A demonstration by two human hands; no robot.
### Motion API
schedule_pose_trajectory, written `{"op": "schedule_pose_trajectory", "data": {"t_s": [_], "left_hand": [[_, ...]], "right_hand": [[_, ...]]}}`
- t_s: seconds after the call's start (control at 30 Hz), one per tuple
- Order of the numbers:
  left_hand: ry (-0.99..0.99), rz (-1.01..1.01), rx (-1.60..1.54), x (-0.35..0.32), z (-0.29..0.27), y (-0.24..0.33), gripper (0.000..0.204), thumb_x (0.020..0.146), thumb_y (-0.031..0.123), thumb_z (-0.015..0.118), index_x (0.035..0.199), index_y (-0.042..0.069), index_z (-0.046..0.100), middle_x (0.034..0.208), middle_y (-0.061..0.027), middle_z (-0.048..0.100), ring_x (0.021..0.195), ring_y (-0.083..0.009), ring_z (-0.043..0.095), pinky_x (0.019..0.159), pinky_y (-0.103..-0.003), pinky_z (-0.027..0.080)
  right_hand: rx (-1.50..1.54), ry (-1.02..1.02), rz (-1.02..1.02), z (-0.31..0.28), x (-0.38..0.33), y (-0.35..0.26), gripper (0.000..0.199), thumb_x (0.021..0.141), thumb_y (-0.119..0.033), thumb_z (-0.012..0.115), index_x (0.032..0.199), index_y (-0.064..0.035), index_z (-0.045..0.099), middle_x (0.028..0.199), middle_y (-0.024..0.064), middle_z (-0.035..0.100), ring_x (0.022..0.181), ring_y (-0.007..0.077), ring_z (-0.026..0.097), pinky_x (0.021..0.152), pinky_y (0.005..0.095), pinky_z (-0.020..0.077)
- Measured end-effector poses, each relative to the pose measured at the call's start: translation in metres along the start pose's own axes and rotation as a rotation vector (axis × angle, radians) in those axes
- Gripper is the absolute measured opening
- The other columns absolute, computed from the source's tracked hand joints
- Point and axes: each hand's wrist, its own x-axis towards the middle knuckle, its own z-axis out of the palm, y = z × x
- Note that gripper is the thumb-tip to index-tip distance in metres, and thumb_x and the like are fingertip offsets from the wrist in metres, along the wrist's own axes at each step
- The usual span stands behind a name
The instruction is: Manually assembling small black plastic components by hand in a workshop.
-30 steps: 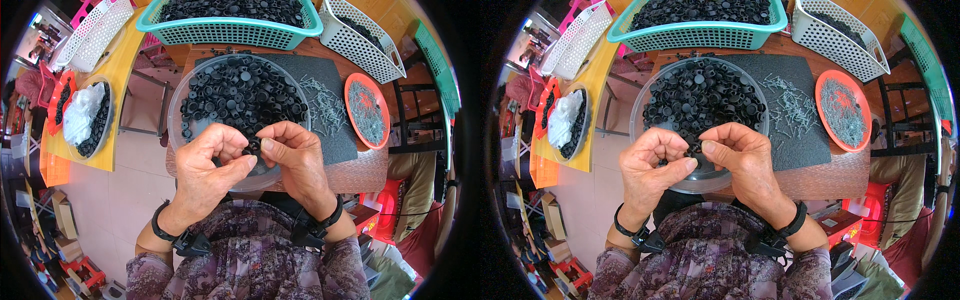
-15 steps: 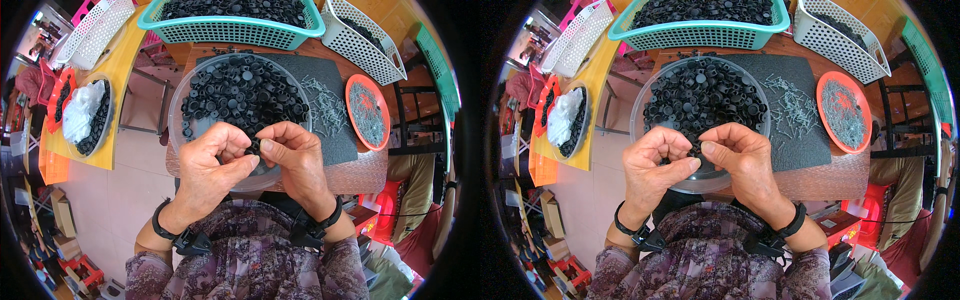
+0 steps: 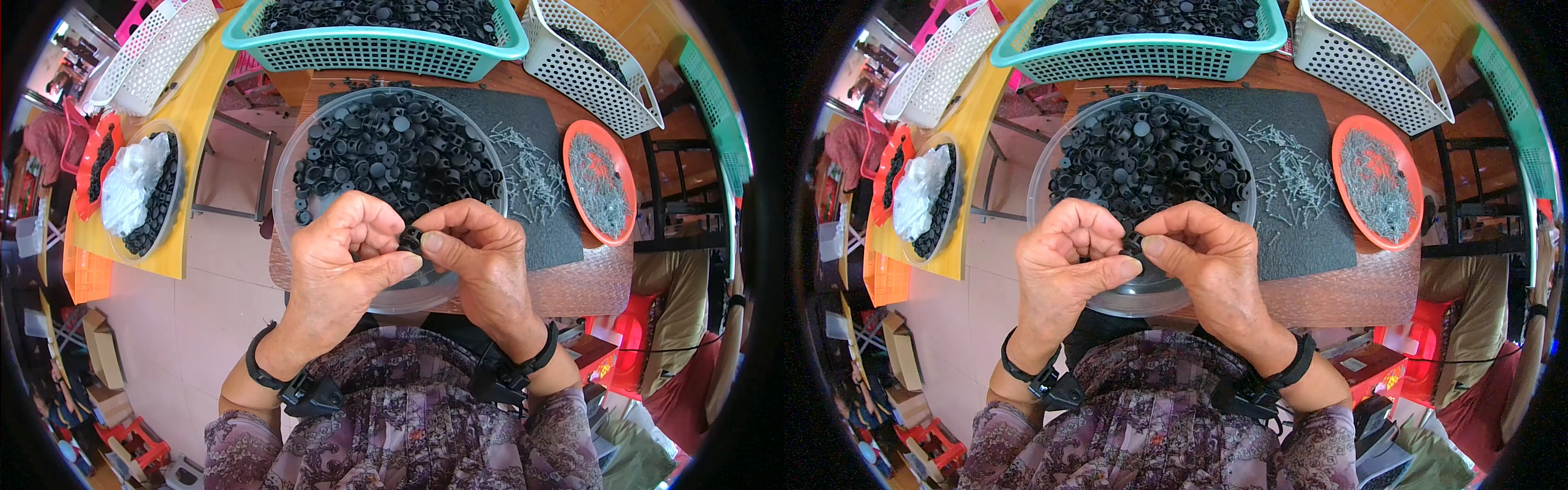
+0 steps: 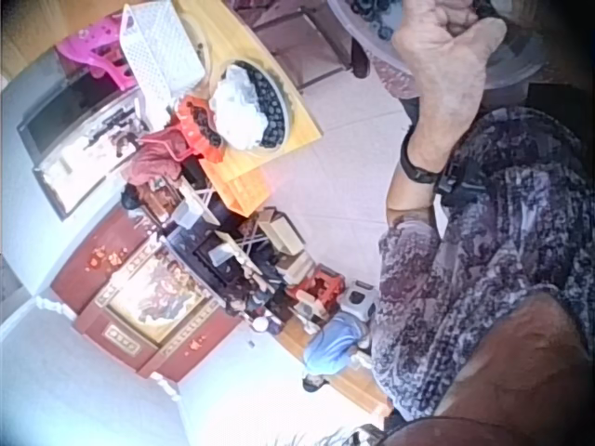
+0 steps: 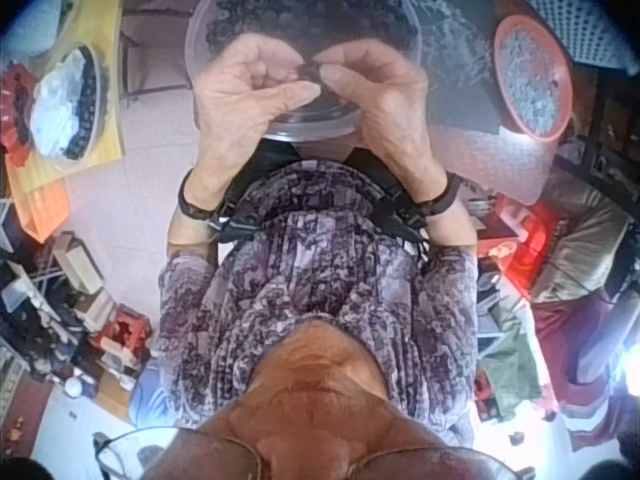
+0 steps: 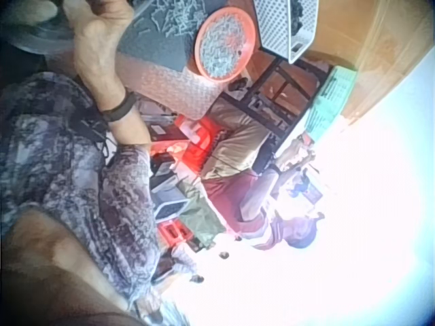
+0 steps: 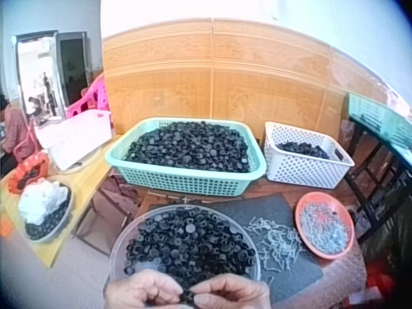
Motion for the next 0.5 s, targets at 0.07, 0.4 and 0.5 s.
{"op": "schedule_pose_trajectory", "data": {"t_s": [0.07,0.4,0.5], "left_hand": [[0.013,-0.002,-0.046,-0.0003,0.0004,0.0003,0.026,0.071,-0.005,0.072,0.092,-0.001,0.057,0.075,-0.0019,0.060,0.064,-0.0041,0.054,0.057,-0.016,0.044],[-0.027,-0.014,0.024,0.0007,0.0007,0.0036,0.034,0.071,-0.005,0.072,0.102,-0.004,0.057,0.073,-0.0025,0.060,0.065,-0.0040,0.055,0.056,-0.016,0.043],[-0.045,-0.049,0.006,0.0024,-0.0017,0.0056,0.034,0.072,-0.004,0.072,0.102,-0.004,0.057,0.074,-0.0031,0.061,0.065,-0.0043,0.055,0.057,-0.016,0.044]], "right_hand": [[-0.015,0.005,-0.002,0.0008,0.0000,0.0003,0.012,0.079,0.003,0.064,0.090,-0.0007,0.065,0.078,0.0012,0.062,0.066,0.0054,0.053,0.060,0.0186,0.0429],[0.110,-0.007,0.078,-0.0024,0.0018,0.0003,0.011,0.080,0.000,0.063,0.091,-0.0004,0.064,0.078,0.0008,0.062,0.068,0.0052,0.053,0.058,0.0187,0.0416],[0.111,-0.010,0.100,-0.0021,0.0020,-0.0008,0.011,0.080,0.000,0.063,0.091,-0.0003,0.064,0.077,0.0010,0.062,0.067,0.0053,0.053,0.058,0.0187,0.0414]]}}
